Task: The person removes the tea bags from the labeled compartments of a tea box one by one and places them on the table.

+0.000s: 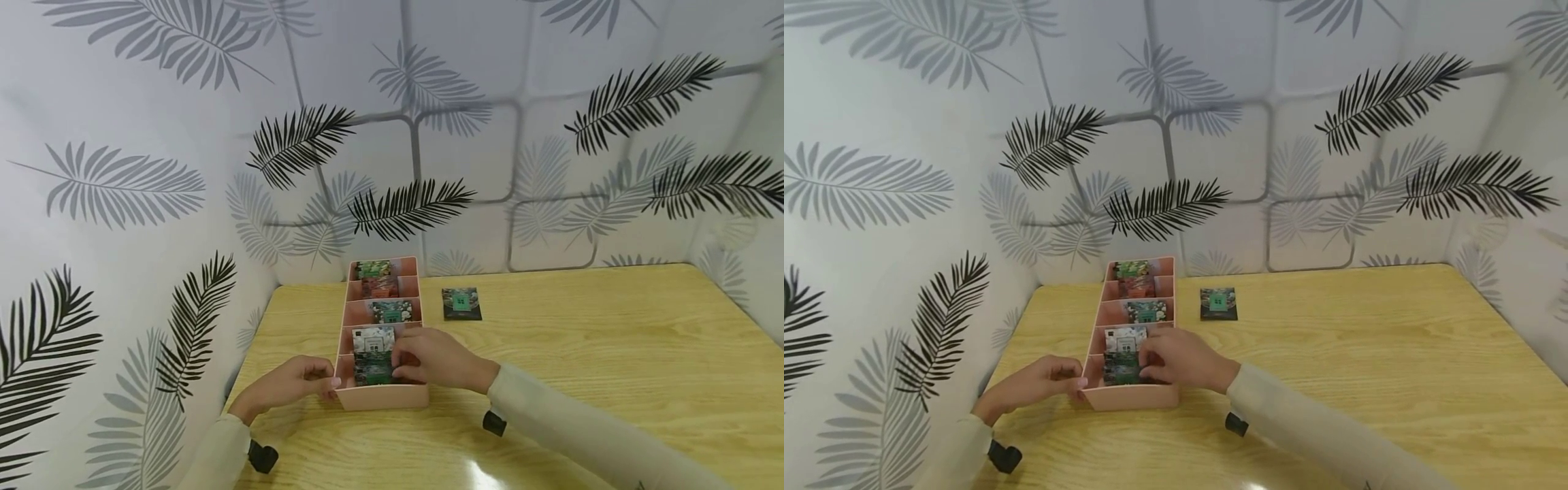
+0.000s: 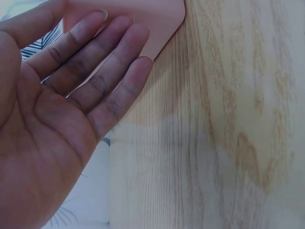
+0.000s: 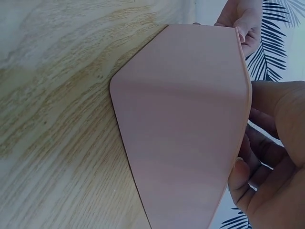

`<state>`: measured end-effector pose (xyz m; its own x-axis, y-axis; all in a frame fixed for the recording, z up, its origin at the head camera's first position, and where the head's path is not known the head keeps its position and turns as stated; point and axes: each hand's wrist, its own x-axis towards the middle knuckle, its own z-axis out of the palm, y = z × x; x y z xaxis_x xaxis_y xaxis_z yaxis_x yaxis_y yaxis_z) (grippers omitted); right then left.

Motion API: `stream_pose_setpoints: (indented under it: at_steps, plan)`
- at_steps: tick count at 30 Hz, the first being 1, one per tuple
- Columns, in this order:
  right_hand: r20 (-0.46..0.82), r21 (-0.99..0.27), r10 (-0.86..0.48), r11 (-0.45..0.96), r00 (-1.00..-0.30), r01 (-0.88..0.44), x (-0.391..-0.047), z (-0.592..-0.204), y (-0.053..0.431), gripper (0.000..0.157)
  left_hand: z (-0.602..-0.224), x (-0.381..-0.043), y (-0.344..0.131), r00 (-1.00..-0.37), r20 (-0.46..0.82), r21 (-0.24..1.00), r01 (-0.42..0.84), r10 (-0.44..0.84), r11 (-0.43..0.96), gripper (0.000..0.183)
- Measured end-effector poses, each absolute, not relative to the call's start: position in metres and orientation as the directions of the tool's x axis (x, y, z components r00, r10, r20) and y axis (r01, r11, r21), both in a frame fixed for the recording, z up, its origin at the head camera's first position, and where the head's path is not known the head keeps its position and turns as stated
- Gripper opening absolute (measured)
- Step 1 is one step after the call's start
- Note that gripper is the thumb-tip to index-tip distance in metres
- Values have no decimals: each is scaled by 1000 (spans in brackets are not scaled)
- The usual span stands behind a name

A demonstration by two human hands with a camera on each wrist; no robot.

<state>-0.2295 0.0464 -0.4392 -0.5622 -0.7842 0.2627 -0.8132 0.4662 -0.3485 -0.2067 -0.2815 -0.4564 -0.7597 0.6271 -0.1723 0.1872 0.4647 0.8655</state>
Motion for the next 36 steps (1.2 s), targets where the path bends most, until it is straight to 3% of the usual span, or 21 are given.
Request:
stream_pose_setpoints:
  at_steps: [25,36]
  plan:
    - [315,-370,-732,491,-604,-789,-219,-446,41,9,-457,-206,-282,-770,-180,870,166,613,464,26]
    - [423,-418,-661,465,-620,-780,-220,-444,44,11,-456,-205,-282,-773,-187,865,163,606,475,28]
